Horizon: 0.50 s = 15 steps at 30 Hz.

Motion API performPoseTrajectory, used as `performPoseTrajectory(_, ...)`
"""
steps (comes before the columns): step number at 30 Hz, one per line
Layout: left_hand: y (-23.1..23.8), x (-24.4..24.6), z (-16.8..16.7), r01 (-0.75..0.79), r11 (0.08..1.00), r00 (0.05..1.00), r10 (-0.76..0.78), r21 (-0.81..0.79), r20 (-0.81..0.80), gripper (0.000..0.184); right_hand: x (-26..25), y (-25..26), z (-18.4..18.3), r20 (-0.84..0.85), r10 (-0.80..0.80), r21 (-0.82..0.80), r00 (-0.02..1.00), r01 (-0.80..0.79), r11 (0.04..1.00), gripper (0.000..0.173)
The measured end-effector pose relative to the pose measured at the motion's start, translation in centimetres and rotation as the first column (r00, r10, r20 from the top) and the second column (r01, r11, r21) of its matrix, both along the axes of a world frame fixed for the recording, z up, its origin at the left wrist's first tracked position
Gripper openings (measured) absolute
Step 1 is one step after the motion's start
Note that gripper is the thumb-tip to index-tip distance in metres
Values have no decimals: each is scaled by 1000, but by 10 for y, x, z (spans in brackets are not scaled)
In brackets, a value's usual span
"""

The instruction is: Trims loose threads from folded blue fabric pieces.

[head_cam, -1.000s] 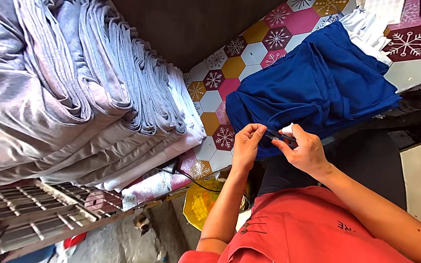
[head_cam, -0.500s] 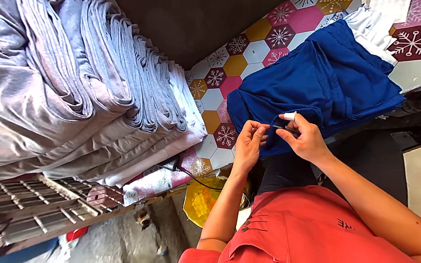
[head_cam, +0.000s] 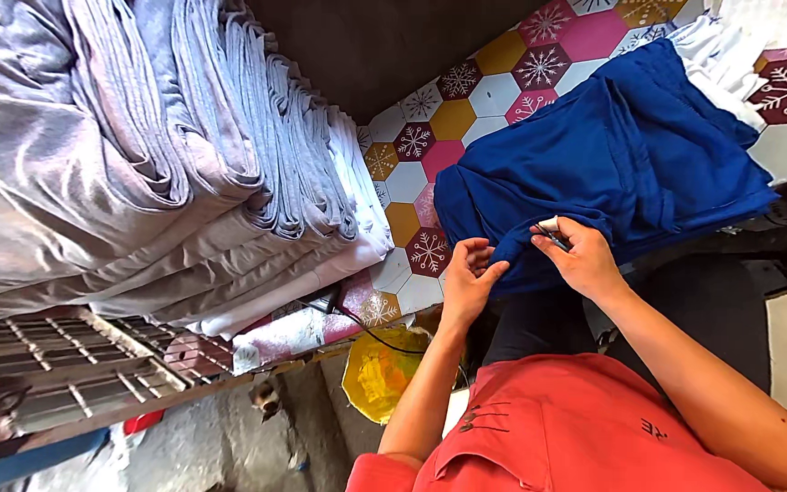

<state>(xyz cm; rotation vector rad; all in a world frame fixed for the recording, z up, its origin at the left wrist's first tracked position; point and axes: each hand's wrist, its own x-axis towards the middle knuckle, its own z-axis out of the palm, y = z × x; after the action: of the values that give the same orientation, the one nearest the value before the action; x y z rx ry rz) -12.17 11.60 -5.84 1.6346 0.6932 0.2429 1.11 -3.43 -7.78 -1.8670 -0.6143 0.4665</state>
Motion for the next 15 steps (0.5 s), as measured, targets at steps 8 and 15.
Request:
performPoseTrajectory(8, -12, 3, 8, -36, 991, 998, 43, -131, 54, 37, -28, 6, 2, 169, -27, 221, 985, -11, 975, 32)
performPoseTrajectory(15, -7, 1, 9, -61, 985, 994, 74, -160, 79, 29, -23, -4, -7, 328, -8, 157, 945, -46, 987, 37)
